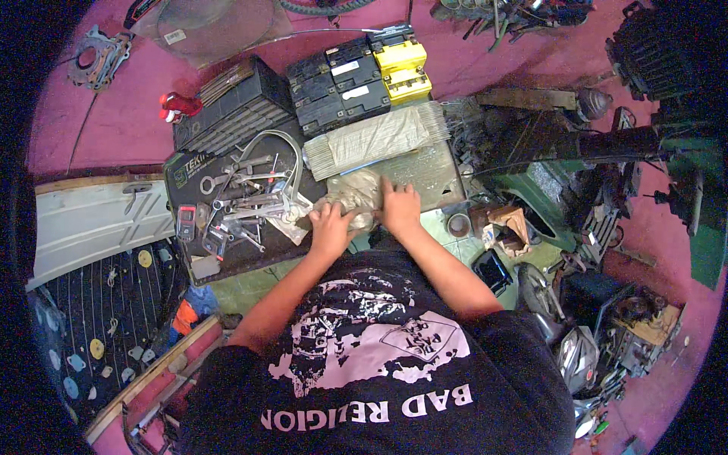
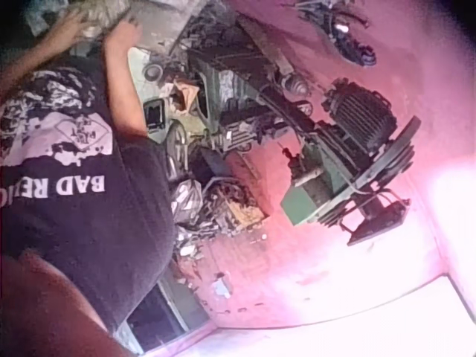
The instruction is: The person organizes a cluttered workbench by picking up various tools and hanging them on a wall-mounted rack. They handle wrenches, sockets, and other metal hardware, moving them from a pile on the table to a vertical storage system.
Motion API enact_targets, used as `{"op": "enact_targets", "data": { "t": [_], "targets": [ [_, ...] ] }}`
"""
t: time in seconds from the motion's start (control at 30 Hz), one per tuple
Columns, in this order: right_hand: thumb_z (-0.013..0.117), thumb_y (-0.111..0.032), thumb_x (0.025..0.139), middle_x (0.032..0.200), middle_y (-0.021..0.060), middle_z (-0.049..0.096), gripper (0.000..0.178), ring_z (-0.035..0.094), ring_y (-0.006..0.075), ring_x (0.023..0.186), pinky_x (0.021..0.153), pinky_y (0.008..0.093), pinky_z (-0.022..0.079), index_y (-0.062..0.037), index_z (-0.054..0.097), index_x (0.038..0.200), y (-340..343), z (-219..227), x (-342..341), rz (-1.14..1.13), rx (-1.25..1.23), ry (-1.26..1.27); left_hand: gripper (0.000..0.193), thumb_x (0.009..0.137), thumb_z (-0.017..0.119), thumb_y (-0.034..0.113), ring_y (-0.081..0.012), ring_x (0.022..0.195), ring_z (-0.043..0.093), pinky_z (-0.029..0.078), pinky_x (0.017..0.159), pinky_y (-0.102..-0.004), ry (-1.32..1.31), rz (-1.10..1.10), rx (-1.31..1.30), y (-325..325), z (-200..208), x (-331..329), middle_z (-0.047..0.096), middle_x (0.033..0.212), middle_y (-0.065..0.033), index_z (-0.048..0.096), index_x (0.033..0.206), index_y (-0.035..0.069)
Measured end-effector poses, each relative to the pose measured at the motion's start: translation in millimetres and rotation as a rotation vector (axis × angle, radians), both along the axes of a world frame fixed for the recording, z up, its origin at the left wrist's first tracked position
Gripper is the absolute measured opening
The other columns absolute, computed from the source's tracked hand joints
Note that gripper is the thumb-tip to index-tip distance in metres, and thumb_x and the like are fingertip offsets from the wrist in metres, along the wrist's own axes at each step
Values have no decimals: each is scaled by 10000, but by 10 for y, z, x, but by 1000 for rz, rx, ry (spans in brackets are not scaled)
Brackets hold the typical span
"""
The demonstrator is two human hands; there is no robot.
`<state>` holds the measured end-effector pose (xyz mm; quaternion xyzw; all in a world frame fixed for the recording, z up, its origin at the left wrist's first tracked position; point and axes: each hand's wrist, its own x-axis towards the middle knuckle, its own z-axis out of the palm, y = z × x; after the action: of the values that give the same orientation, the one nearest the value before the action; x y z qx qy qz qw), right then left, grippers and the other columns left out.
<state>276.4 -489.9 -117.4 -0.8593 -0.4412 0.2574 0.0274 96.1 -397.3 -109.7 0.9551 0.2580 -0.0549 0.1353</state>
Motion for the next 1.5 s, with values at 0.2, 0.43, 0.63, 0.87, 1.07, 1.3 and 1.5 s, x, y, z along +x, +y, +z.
{"op": "enact_targets", "data": {
  "t": [0.2,0.43,0.63,0.87,1.07,1.3,1.5],
  "targets": [
    [669,-159,844,1069,209,727,909,701,366,997,861,463,551,-198,168,1601,441,-49,57,207,-186,9,505,661,832,228,-263,1078,516,351,879,-501,-100,20,124,-87,-295,-126,576,1102,-51,686,1145,214],
    [654,-95,835,1033,186,723,871,704,349,919,804,460,565,-343,265,1573,346,58,224,512,-37,171,472,638,815,182,-256,1056,525,333,889,-485,-194,201,115,-12,-262,-269,596,1045,-33,683,1091,183],
    [724,-161,786,967,125,700,826,660,307,952,817,433,533,-328,391,1523,58,-249,185,477,231,26,488,718,822,293,-363,1065,604,379,888,-573,-57,642,-64,-100,-330,-219,666,1023,-159,603,1072,39],
    [765,-233,767,1096,107,593,736,520,286,1040,857,416,394,-310,512,1455,72,-327,193,514,359,-134,517,778,748,241,-326,969,658,525,698,-451,-138,881,-737,-28,-784,-198,696,1086,-166,560,1203,14],
    [833,-338,703,1198,155,550,898,505,322,1098,905,439,400,-284,442,1509,53,-323,130,434,381,-156,598,872,768,385,-153,874,580,435,661,-271,-361,1462,-1358,-108,-381,69,622,1151,-3,475,1334,143],
    [842,-238,665,1162,156,560,1024,505,353,1101,953,470,411,-283,337,1555,154,-337,-47,293,333,-64,540,901,769,349,-111,780,508,389,644,-266,-465,1416,-1543,-183,-513,-110,600,1041,40,476,1324,186],
    [839,-169,659,1110,142,622,918,519,340,1083,956,465,414,-137,427,1478,161,-526,-119,206,380,-1,534,880,790,225,-192,871,602,479,708,-363,-640,1100,-1300,-175,-637,-323,638,1078,-18,483,1298,95]
  ]
}}
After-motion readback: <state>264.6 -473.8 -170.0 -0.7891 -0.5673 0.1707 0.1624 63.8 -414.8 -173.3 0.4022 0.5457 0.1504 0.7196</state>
